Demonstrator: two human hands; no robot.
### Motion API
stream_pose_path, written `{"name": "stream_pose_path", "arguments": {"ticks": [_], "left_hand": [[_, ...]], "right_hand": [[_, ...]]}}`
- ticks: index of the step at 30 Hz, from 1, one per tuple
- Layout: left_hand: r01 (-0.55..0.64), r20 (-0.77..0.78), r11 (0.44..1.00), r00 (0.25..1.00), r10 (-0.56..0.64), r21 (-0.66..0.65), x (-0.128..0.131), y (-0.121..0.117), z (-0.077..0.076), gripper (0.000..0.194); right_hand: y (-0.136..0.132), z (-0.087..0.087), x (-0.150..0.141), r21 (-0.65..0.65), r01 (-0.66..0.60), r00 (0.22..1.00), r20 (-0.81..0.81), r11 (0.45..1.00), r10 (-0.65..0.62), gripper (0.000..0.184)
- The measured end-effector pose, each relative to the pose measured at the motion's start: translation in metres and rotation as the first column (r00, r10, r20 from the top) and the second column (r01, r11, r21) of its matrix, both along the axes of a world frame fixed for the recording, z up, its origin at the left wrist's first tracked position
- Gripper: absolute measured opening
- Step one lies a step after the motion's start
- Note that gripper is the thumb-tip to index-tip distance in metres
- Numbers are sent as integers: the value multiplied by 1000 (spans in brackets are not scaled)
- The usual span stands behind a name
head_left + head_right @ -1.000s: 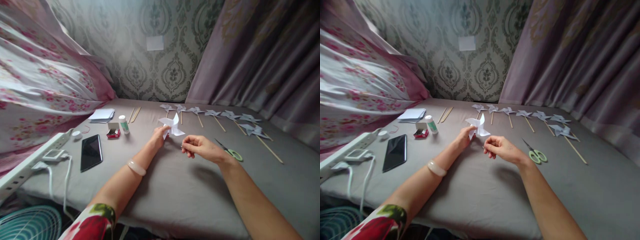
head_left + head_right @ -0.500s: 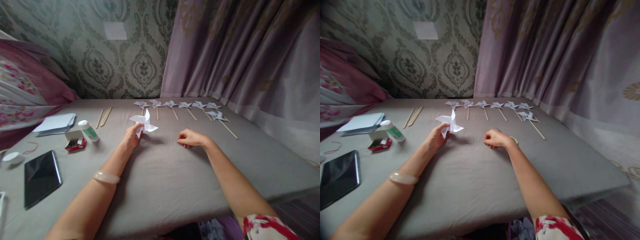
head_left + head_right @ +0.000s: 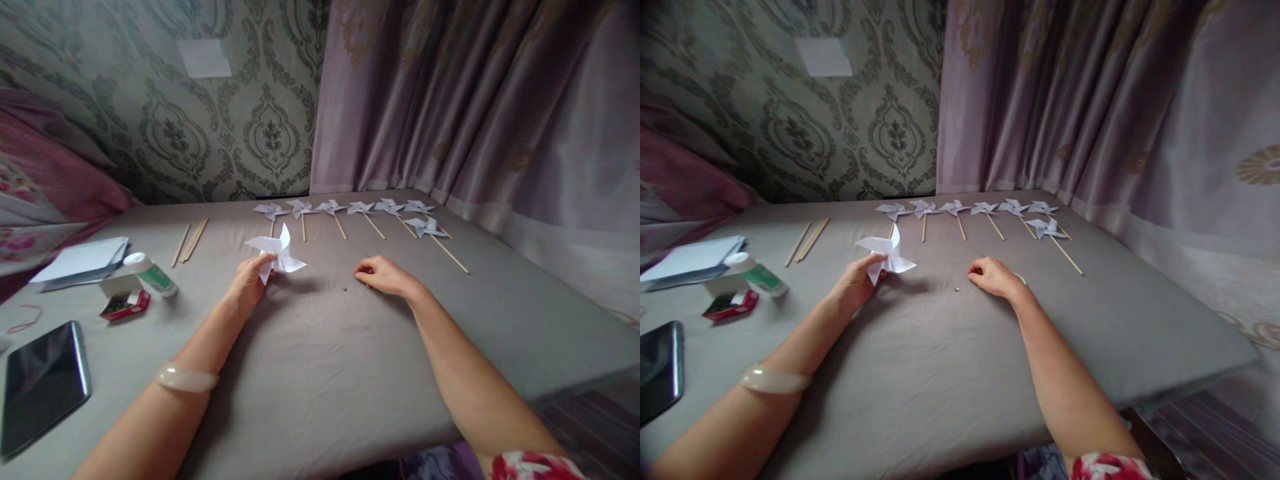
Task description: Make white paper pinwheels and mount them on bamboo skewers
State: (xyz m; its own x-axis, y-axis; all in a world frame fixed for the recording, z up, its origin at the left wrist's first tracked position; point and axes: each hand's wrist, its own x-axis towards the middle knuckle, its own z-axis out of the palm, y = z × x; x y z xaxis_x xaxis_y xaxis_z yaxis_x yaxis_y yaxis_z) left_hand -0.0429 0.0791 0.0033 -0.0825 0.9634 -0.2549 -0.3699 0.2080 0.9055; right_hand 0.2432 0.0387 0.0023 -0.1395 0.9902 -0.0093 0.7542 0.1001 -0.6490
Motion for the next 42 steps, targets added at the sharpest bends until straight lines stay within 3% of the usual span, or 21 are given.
{"name": "stream_pose_path", "arguments": {"ticks": [5,7,12,19,22,25,27,31,35,38,42], "left_hand": [[0,0,1000,1000,0,2,0,-1,2,23],[-1,0,1000,1000,1,5,0,0,2,22],[0,0,1000,1000,0,3,0,0,1,21],[4,-9,1000,1000,-4,9,0,-1,0,25],[5,-18,1000,1000,-5,3,-1,0,0,25],[11,-19,1000,1000,-11,0,-1,0,-1,24],[16,-18,1000,1000,-16,0,0,0,-1,24],[9,-20,1000,1000,-9,4,0,-1,0,25],[2,-21,1000,1000,-2,2,0,-1,1,25],[2,-22,1000,1000,-2,-1,1,-1,1,24],[-16,-23,1000,1000,16,-6,3,-3,1,23]], "right_hand": [[2,-1,4,49,198,980,-16,979,-197,21],[0,1,1,51,157,987,27,986,-158,21],[-14,10,-23,69,-136,984,127,988,127,16],[-30,15,-49,92,-161,922,368,983,116,16],[-25,18,-39,101,-98,933,355,990,56,19],[-17,18,-21,167,113,921,354,980,-166,22],[-13,15,-11,173,190,889,388,966,-244,23],[-10,11,1,156,160,878,429,975,-213,21],[-11,13,1,231,213,904,321,949,-281,23],[-12,14,-7,145,206,932,273,968,-240,24],[-17,9,-20,101,144,918,358,984,-171,22]]}}
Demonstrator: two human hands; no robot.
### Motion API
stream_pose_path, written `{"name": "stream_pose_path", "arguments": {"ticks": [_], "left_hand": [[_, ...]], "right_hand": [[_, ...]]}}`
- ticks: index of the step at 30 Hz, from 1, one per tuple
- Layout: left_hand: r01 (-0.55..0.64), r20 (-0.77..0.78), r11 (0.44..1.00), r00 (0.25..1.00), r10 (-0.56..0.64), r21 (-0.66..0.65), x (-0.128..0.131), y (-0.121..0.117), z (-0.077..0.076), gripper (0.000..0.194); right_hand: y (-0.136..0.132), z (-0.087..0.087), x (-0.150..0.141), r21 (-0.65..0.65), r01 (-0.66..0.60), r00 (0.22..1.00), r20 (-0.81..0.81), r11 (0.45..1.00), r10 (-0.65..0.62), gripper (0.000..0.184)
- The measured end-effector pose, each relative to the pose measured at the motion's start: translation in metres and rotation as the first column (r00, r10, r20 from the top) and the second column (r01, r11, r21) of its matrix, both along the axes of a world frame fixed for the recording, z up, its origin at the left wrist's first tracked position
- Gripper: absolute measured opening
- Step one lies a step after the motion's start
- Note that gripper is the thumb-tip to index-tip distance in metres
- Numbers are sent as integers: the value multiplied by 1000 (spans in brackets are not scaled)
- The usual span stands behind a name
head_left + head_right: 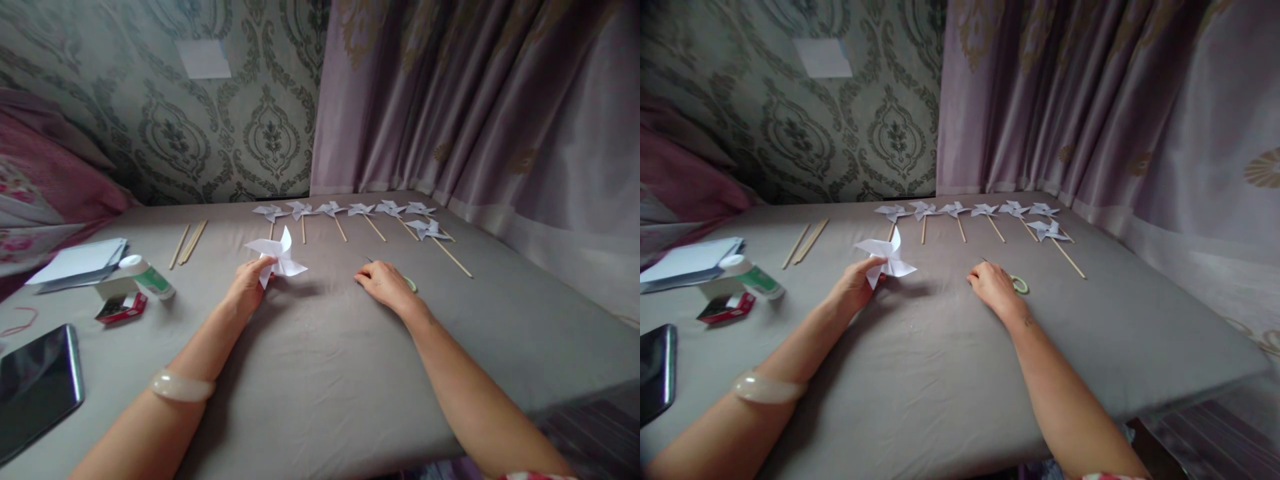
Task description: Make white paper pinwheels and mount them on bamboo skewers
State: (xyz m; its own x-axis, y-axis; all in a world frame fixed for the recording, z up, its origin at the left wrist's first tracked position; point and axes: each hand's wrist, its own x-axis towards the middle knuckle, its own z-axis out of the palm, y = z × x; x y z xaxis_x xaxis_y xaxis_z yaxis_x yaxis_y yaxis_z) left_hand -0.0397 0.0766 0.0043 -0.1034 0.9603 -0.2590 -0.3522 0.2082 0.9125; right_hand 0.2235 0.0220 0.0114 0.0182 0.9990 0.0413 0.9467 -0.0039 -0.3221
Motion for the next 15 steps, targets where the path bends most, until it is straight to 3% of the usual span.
{"name": "stream_pose_path", "arguments": {"ticks": [10,15], "left_hand": [[-28,11,1000,1000,28,0,15,-10,13,17],[35,-1,998,999,-35,60,20,-18,19,20]], "right_hand": [[-6,1,-9,-62,-71,991,105,996,77,19],[-8,4,-12,-51,-102,987,116,993,108,18]]}}
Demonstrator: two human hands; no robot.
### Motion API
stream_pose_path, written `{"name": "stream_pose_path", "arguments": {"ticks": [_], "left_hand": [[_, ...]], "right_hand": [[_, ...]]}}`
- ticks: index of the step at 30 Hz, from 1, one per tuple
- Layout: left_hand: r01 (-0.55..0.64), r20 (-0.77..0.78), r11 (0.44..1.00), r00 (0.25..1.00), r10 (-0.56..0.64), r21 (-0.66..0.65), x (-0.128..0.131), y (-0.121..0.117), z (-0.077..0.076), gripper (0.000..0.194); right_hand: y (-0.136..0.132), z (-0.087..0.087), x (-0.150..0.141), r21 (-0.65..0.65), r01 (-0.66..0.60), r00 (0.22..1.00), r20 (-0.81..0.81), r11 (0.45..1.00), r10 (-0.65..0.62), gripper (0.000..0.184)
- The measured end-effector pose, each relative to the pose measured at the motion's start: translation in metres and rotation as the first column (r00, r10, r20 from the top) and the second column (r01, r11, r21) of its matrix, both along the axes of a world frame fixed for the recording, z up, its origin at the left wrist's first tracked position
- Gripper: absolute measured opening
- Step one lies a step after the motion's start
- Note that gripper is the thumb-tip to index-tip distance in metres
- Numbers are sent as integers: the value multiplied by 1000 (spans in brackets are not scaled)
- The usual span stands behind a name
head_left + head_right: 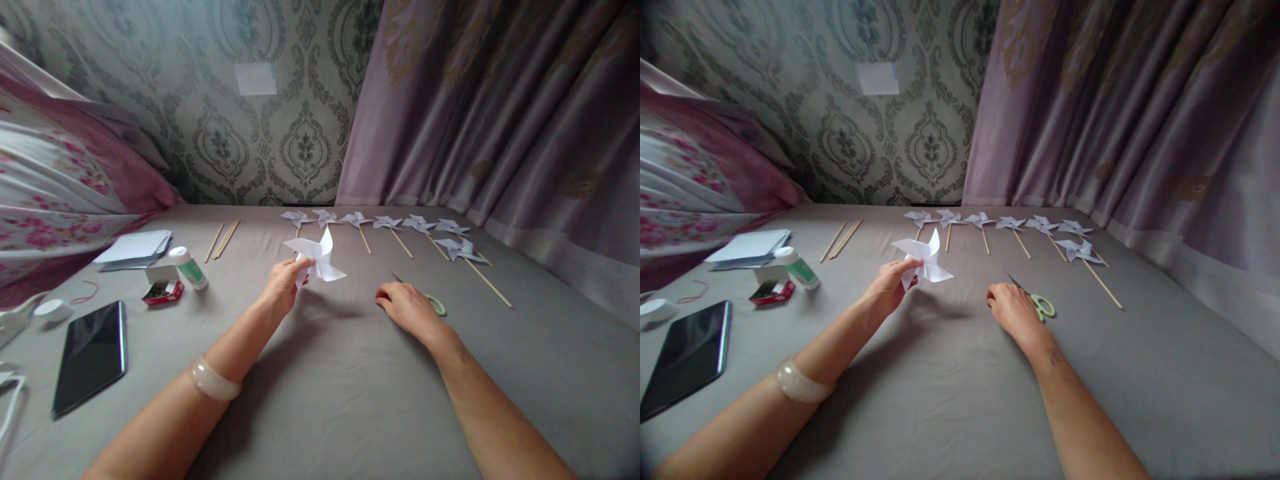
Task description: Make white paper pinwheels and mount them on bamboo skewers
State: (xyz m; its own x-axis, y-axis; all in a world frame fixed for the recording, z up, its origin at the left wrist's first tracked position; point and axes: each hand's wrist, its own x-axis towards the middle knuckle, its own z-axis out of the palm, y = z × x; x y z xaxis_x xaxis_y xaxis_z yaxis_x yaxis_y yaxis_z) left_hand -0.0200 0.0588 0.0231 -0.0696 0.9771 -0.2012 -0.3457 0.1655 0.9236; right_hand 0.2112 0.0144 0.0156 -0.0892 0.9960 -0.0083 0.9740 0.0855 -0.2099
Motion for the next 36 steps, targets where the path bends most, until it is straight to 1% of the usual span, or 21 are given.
{"name": "stream_pose_path", "arguments": {"ticks": [1,3,4,5,7,8,9,10,12,14,16,18,20,23,27,30,36], "left_hand": [[15,-5,1000,1000,-15,15,1,-2,1,20],[37,-25,998,999,-36,41,3,-5,3,22],[48,-40,997,998,-46,53,4,-7,5,22],[59,-58,996,997,-55,64,6,-10,7,23],[84,-101,993,992,-75,80,10,-16,11,22],[99,-127,991,988,-88,86,13,-19,12,21],[117,-155,989,983,-101,94,15,-23,14,21],[137,-182,985,976,-117,102,18,-27,15,20],[178,-227,977,963,-148,116,23,-33,18,19],[214,-247,970,952,-180,118,26,-39,20,18],[244,-249,963,945,-210,113,29,-44,23,18],[269,-247,957,940,-236,109,31,-48,25,18],[286,-248,953,935,-253,105,32,-51,28,18],[304,-257,948,927,-271,96,33,-53,30,18],[324,-282,941,916,-286,99,34,-54,29,18],[350,-270,929,912,-309,118,33,-55,29,19],[367,-245,920,912,-328,134,34,-57,34,18]], "right_hand": [[0,1,-1,13,-9,999,-47,1000,9,18],[-2,5,-3,56,-21,972,-232,998,33,17],[-3,8,-5,81,-24,934,-355,996,52,17],[-6,11,-8,104,-29,876,-476,994,75,18],[-15,19,-16,141,-45,735,-665,989,129,23],[-20,24,-21,158,-66,680,-715,985,160,24],[-25,28,-26,192,-69,641,-743,979,191,22],[-30,33,-30,230,-82,627,-744,970,230,20],[-38,40,-36,372,-110,653,-672,922,349,13],[-41,44,-38,520,-116,720,-542,846,432,9],[-41,44,-38,620,-95,798,-420,779,432,8],[-40,43,-37,668,-73,858,-337,741,388,6],[-40,41,-36,686,-72,888,-286,724,359,6],[-40,39,-35,692,-88,905,-245,716,348,7],[-40,39,-35,693,-101,907,-230,713,352,7],[-41,40,-35,694,-103,906,-231,712,356,8],[-40,40,-34,697,-90,898,-253,711,361,8]]}}
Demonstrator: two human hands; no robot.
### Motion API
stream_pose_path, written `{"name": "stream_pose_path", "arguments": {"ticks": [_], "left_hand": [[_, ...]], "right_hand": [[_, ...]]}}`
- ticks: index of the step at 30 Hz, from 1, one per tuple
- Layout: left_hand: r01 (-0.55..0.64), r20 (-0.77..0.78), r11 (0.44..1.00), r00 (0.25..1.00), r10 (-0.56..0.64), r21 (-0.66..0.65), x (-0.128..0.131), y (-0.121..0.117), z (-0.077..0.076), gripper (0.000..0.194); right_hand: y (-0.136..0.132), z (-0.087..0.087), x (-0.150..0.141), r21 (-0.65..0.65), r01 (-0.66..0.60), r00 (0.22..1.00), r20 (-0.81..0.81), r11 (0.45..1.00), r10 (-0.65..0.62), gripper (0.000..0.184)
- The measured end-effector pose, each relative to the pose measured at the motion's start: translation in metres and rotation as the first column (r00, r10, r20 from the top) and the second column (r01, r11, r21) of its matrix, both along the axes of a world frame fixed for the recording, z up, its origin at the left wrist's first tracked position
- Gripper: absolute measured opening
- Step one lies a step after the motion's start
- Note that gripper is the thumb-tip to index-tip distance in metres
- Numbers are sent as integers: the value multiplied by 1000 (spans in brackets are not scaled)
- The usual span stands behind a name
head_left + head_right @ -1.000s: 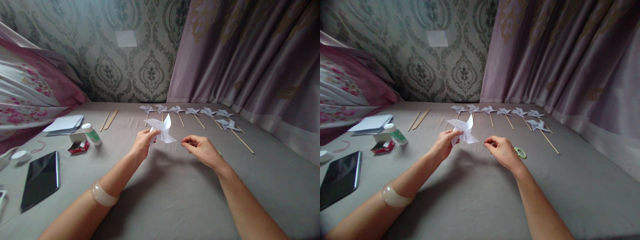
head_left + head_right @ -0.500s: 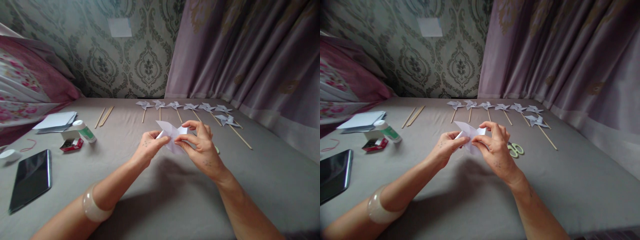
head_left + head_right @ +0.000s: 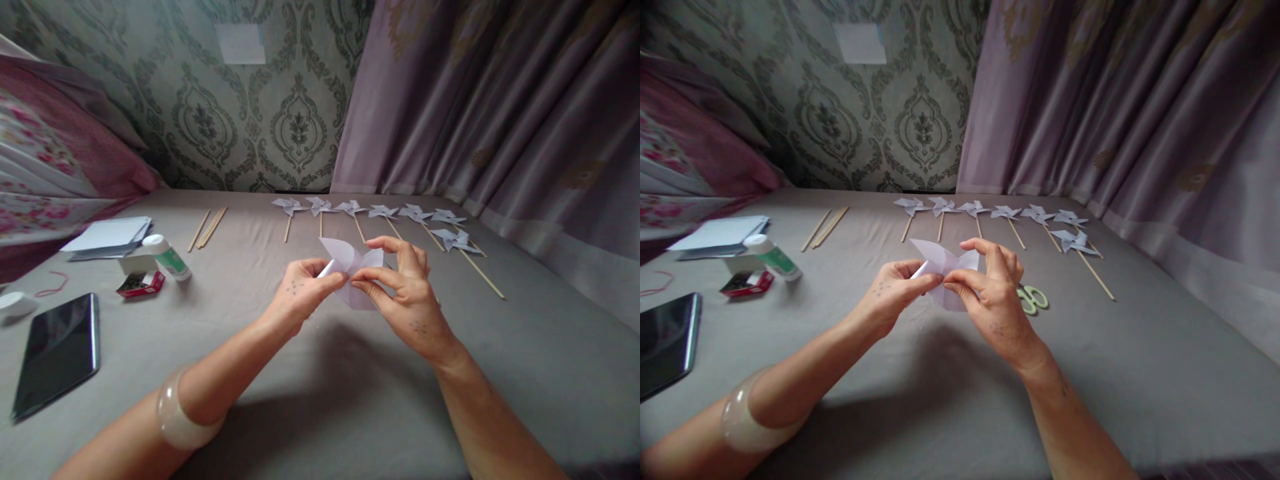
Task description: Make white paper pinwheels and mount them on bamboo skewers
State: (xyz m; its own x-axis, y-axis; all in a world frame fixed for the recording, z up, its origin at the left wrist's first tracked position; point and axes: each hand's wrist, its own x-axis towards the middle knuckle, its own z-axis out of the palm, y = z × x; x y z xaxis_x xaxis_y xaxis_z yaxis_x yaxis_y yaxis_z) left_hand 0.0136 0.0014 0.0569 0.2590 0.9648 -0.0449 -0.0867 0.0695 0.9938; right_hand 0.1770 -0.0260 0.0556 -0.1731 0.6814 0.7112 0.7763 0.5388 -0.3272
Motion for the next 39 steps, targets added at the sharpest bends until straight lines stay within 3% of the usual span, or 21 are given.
{"name": "stream_pose_path", "arguments": {"ticks": [26,39], "left_hand": [[106,-6,994,994,-106,19,-4,0,5,20],[94,-26,996,995,-93,11,-4,0,7,19]], "right_hand": [[-1,6,4,-126,-61,994,-94,990,50,10],[0,6,4,-161,-92,985,-162,983,65,10]]}}
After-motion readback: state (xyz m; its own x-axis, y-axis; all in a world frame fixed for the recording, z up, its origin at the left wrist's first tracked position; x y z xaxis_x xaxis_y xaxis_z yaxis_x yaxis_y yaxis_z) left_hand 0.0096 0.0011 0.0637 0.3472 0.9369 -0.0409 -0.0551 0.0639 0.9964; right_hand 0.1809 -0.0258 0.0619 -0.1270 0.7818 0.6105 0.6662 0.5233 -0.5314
